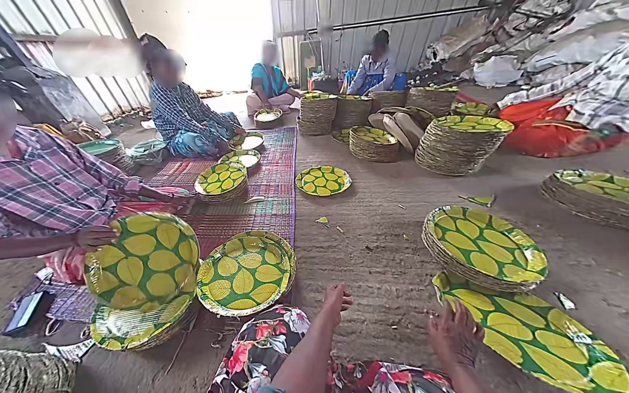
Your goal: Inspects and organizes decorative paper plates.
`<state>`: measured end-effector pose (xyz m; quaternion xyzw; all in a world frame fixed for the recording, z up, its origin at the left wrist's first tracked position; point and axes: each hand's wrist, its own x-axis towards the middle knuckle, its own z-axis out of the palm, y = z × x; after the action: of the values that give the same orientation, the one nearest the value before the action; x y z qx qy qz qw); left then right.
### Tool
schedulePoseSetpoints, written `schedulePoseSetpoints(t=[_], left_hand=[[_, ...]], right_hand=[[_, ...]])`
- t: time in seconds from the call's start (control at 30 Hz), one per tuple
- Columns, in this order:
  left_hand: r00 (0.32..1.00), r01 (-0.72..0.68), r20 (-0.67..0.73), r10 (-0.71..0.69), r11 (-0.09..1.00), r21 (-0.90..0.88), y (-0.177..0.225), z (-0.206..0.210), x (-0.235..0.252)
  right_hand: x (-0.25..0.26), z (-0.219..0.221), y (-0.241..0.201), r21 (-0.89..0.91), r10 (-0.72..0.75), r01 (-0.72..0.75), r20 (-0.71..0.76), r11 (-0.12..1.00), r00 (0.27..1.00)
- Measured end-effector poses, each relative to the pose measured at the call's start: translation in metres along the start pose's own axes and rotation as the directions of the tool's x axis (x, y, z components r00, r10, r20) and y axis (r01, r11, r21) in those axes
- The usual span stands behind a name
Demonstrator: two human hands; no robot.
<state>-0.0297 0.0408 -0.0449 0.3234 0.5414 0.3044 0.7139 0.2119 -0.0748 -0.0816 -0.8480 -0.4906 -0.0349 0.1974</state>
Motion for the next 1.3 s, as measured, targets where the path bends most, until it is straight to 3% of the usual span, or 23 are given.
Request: schedulePoseSetpoints(t=[0.1,0.2,0.43,0.5,0.63,0.67,0.73,0.77,0.8,0.87,0.9,0.93,0.97,1.0,1.07,1.1,1.13,1.2,1.3], left_hand=[[0.999,-0.001,0.036,-0.003,0.995,0.097,-0.002,0.003,0.005],[0.997,-0.007,0.074,-0.009,0.978,0.207,-0.004,0.007,0.008],[0.992,-0.035,0.124,-0.009,0.939,0.343,-0.006,0.009,0.016],[0.99,-0.045,0.14,-0.008,0.928,0.371,-0.006,0.009,0.016],[0.985,-0.12,0.167,0.045,0.871,0.477,-0.011,0.01,0.019],[0.981,-0.176,0.167,0.098,0.815,0.553,-0.013,0.01,0.021],[0.945,-0.314,0.184,0.272,0.585,0.748,-0.01,0.01,0.018],[0.895,-0.384,0.213,0.391,0.437,0.813,-0.009,0.011,0.014],[0.8,-0.463,0.249,0.547,0.299,0.834,-0.011,0.012,0.012],[0.475,-0.58,0.324,0.818,0.014,0.815,-0.017,0.016,0.018],[0.34,-0.591,0.356,0.87,-0.097,0.801,-0.017,0.018,0.02],[0.285,-0.599,0.391,0.875,-0.156,0.785,-0.015,0.019,0.02],[0.294,-0.606,0.429,0.854,-0.181,0.775,-0.013,0.02,0.018],[0.368,-0.609,0.467,0.804,-0.171,0.775,-0.012,0.021,0.014],[0.707,-0.52,0.482,0.518,-0.082,0.85,-0.011,0.023,0.007],[0.841,-0.438,0.435,0.321,-0.069,0.897,-0.016,0.023,0.009],[0.916,-0.368,0.376,0.142,-0.081,0.926,-0.024,0.021,0.015],[0.955,-0.287,0.275,-0.107,-0.122,0.95,-0.047,0.018,0.024],[0.966,-0.217,0.189,-0.175,-0.161,0.963,-0.072,0.02,0.029]], right_hand=[[0.002,0.005,0.009,-0.044,0.189,-0.184,0.228,0.982,0.955],[0.006,0.0,0.005,-0.127,0.347,-0.325,0.427,0.937,0.835],[0.014,-0.004,0.005,-0.327,0.466,-0.339,0.497,0.882,0.732],[0.016,-0.005,0.004,-0.285,0.454,-0.356,0.475,0.89,0.754],[0.016,-0.016,0.0,-0.181,0.351,-0.309,0.293,0.934,0.889],[0.014,-0.023,-0.004,-0.174,0.305,-0.266,0.27,0.948,0.913],[0.003,-0.037,-0.015,-0.126,0.174,-0.147,0.242,0.981,0.955],[-0.007,-0.039,-0.018,-0.083,0.053,-0.04,0.158,0.996,0.986],[-0.016,-0.036,-0.02,-0.045,-0.108,0.108,0.012,0.993,0.994],[-0.025,-0.026,-0.019,-0.012,-0.4,0.408,-0.227,0.913,0.888],[-0.026,-0.02,-0.019,0.006,-0.509,0.528,-0.26,0.849,0.821],[-0.026,-0.014,-0.019,0.044,-0.595,0.62,-0.235,0.783,0.768],[-0.024,-0.007,-0.02,0.089,-0.68,0.697,-0.165,0.712,0.715],[-0.022,0.001,-0.021,0.116,-0.74,0.741,-0.061,0.661,0.67],[-0.017,0.011,-0.024,0.201,-0.729,0.702,0.242,0.683,0.64],[-0.014,0.013,-0.026,0.22,-0.659,0.631,0.395,0.744,0.64],[-0.008,0.013,-0.027,0.214,-0.559,0.537,0.523,0.816,0.643],[0.003,0.014,-0.022,0.159,-0.363,0.348,0.652,0.924,0.666],[0.025,0.004,-0.007,0.094,-0.158,0.127,0.585,0.987,0.795]])
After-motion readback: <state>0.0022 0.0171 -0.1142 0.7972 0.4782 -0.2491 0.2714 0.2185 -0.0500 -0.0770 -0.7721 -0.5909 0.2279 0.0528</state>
